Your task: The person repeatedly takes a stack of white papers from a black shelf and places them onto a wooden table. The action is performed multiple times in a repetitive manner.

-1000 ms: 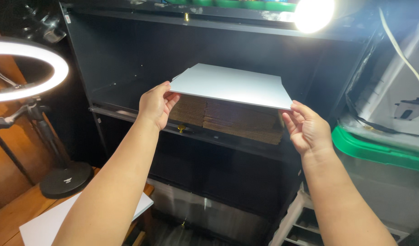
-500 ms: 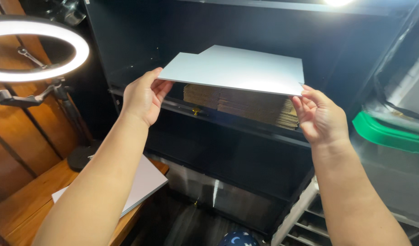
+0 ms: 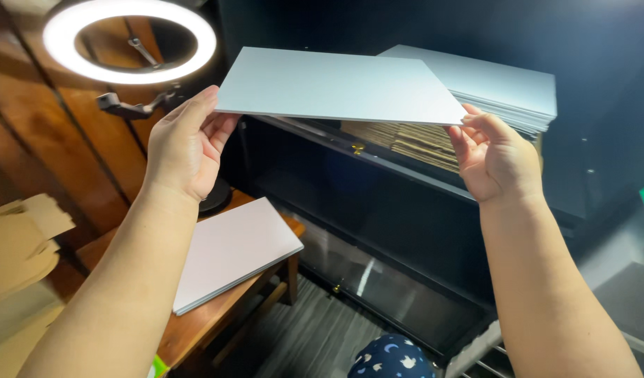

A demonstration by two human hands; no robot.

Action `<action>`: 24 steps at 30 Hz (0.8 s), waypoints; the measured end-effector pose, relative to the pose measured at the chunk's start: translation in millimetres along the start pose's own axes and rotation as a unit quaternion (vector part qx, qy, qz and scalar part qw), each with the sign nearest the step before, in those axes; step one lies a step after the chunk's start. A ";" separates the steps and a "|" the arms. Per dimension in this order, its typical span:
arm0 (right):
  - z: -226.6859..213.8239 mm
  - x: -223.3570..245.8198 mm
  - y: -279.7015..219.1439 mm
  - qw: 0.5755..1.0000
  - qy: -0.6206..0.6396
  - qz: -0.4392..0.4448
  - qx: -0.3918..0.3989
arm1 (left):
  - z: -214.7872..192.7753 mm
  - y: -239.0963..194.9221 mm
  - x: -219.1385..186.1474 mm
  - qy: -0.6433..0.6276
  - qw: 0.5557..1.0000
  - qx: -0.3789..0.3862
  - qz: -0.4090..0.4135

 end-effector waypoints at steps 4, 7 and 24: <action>17.9 -19.1 -4.9 1.000 0.015 0.025 0.007 | -25.7 -9.7 -13.1 0.009 0.999 -0.045 0.014; 30.6 -34.8 -7.9 0.999 0.017 0.044 0.014 | -46.1 -17.1 -20.4 0.010 0.998 -0.059 0.023; 71.9 -116.1 -19.2 0.988 0.035 0.103 0.111 | -149.7 -31.9 -29.7 0.029 0.988 -0.111 0.107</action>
Point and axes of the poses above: each hand's wrist, its own y-axis towards the middle knuckle, its own z-axis out of the palm, x = y × z, the point moved 2 cm from there along y, towards the middle knuckle, and after that the axes turned 4 degrees about -y, right-handed, at the moved point
